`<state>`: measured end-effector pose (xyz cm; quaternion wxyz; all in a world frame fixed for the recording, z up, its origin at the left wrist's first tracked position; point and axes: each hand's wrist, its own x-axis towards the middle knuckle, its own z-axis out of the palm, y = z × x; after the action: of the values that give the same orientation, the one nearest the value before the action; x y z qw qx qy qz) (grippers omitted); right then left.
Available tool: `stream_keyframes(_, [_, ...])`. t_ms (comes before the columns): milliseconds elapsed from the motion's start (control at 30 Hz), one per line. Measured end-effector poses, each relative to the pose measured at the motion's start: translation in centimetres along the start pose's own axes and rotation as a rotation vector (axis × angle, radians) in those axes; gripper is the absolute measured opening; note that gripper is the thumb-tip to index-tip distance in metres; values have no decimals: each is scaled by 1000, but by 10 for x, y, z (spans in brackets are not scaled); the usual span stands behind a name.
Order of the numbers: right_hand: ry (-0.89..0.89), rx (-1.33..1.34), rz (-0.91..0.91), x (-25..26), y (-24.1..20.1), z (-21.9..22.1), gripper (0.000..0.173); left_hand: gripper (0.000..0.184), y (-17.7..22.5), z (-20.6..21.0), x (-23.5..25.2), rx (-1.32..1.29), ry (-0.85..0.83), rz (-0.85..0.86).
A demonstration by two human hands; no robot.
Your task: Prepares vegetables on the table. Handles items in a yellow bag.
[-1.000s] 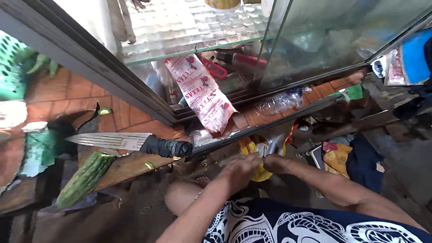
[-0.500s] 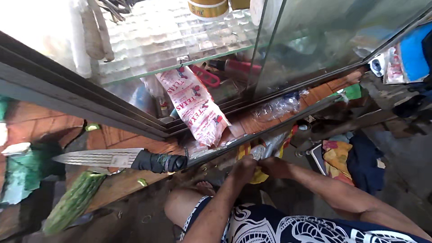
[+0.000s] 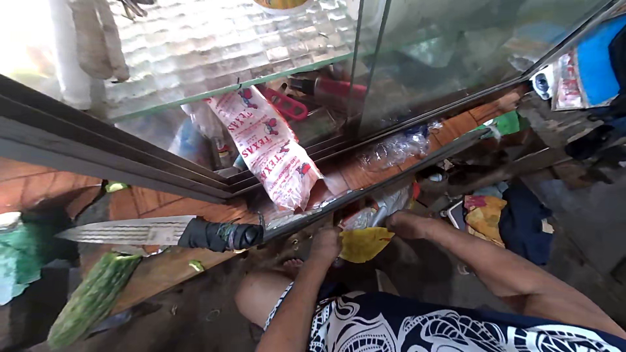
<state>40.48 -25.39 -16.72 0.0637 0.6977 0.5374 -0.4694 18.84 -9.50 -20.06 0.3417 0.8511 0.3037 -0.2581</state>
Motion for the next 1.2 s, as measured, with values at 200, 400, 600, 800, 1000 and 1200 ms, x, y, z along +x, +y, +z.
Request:
stream_keyframes(200, [34,69,-38,0,-11,0,26,36,3,-11,-8,39,-45,-65])
stream_keyframes(400, [38,52,-33,-12,-6,-12,24,34,7,0,-12,-22,-41,55])
stream_keyframes(600, [77,11,-83,-23,-7,-23,23,38,21,2,-19,34,-59,177])
stream_keyframes(800, [84,71,-73,-43,-18,-48,27,37,38,-21,-36,126,-61,319])
stream_keyframes(1000, [-107,178,-113,-63,-26,-60,22,20,50,-43,-77,34,-101,468])
stream_keyframes(1200, [-407,451,-114,-44,-24,-38,9,8,79,-27,-113,-4,148,873])
